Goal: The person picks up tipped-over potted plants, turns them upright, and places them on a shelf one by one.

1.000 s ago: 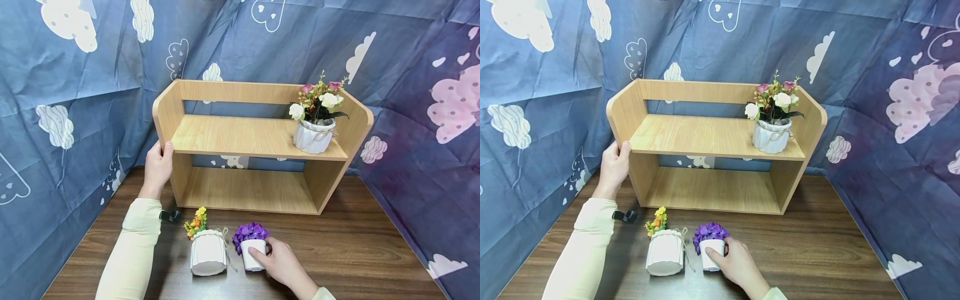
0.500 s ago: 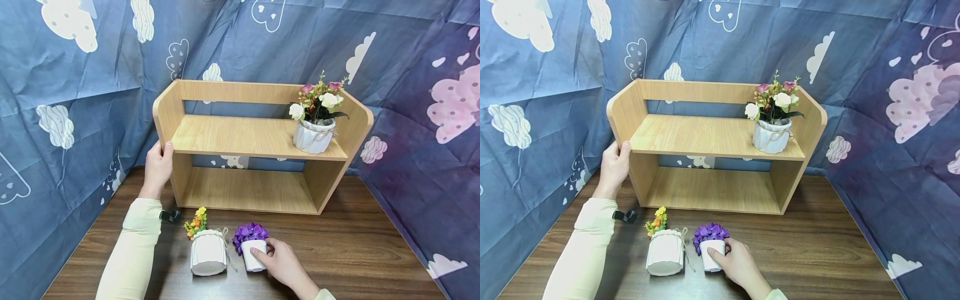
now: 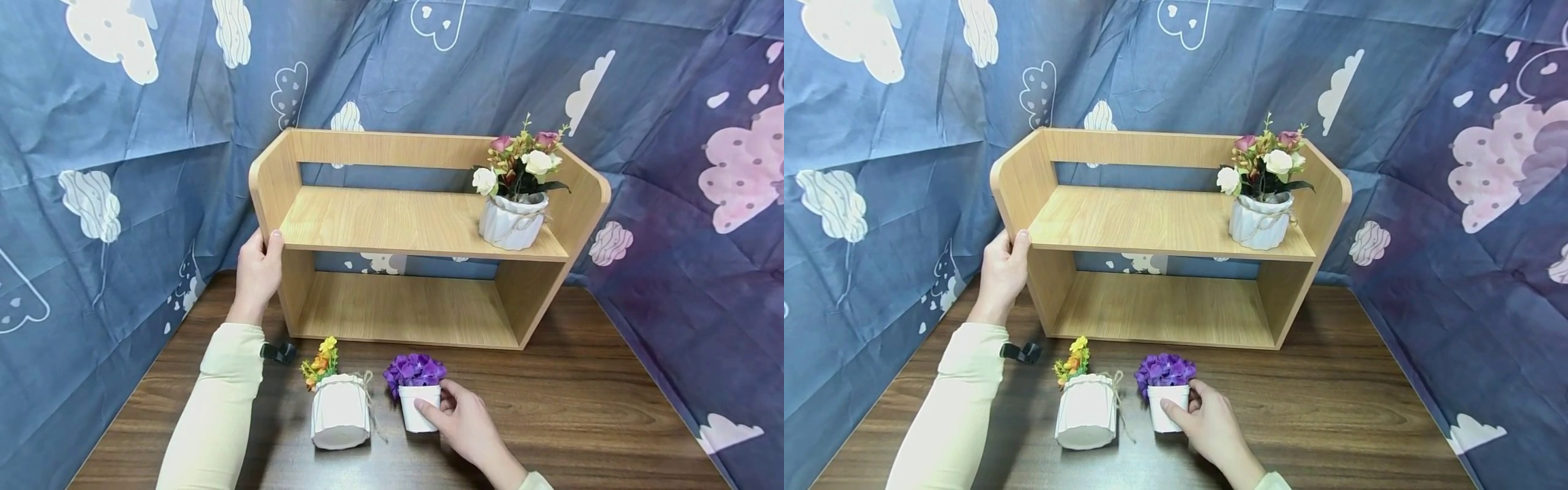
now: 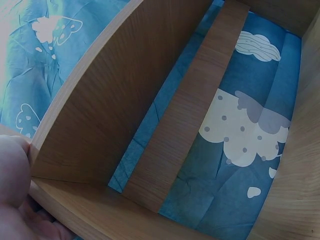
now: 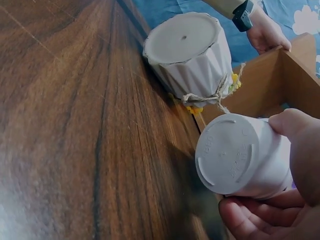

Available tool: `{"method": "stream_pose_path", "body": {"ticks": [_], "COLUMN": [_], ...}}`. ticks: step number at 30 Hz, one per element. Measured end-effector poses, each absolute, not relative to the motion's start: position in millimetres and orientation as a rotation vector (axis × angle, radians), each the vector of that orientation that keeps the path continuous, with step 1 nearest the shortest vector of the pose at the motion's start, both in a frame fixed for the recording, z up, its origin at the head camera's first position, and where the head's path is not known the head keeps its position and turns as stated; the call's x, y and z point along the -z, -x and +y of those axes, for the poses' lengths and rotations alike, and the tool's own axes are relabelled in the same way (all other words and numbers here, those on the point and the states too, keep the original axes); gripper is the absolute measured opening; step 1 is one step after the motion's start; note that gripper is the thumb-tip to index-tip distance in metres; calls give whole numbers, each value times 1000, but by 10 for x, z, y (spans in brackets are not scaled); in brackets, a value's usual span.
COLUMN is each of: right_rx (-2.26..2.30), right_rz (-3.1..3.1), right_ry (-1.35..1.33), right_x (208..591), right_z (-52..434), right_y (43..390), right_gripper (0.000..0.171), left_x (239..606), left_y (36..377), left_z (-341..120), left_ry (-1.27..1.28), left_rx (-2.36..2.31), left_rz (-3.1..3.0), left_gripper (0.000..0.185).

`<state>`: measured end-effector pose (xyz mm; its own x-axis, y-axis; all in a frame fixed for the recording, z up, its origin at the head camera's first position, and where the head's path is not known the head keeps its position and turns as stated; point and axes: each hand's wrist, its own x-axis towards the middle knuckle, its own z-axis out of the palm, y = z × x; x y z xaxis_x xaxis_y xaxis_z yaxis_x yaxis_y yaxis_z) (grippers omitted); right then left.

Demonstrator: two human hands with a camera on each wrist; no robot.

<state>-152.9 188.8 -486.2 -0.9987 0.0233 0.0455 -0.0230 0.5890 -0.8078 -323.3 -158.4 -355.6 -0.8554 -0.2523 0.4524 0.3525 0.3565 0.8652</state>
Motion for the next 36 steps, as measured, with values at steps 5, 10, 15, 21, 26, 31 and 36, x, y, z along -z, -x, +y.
{"method": "stream_pose_path", "body": {"ticks": [5, 10, 15, 21, 26, 31, 36], "right_rx": [-1462, -1548, -1610, -1575, -1524, -1537, -1551], "right_rz": [-2707, -2650, -2586, -2517, -2496, -2485, -2483], "right_ry": [-33, -72, -93, -147, -175, -197, -243], "right_x": [4874, 4891, 4920, 4973, 5019, 5068, 5094], "right_z": [1892, 1897, 1898, 1896, 1895, 1891, 1902], "right_y": [1535, 1523, 1519, 1522, 1517, 1505, 1503], "right_gripper": [45, 49, 59, 61, 67, 73, 71], "left_x": [3564, 3562, 3573, 3579, 3577, 3574, 3571], "left_y": [3241, 3241, 3249, 3254, 3258, 3254, 3251], "left_z": [-1589, -1589, -1593, -1597, -1595, -1592, -1590], "left_ry": [91, 95, 94, 98, 98, 100, 96], "left_rx": [1524, 1533, 1532, 1530, 1538, 1540, 1542], "left_rz": [-2105, -2109, -2106, -2090, -2084, -2080, -2078], "left_gripper": [46, 48, 46, 45, 45, 44, 44]}}
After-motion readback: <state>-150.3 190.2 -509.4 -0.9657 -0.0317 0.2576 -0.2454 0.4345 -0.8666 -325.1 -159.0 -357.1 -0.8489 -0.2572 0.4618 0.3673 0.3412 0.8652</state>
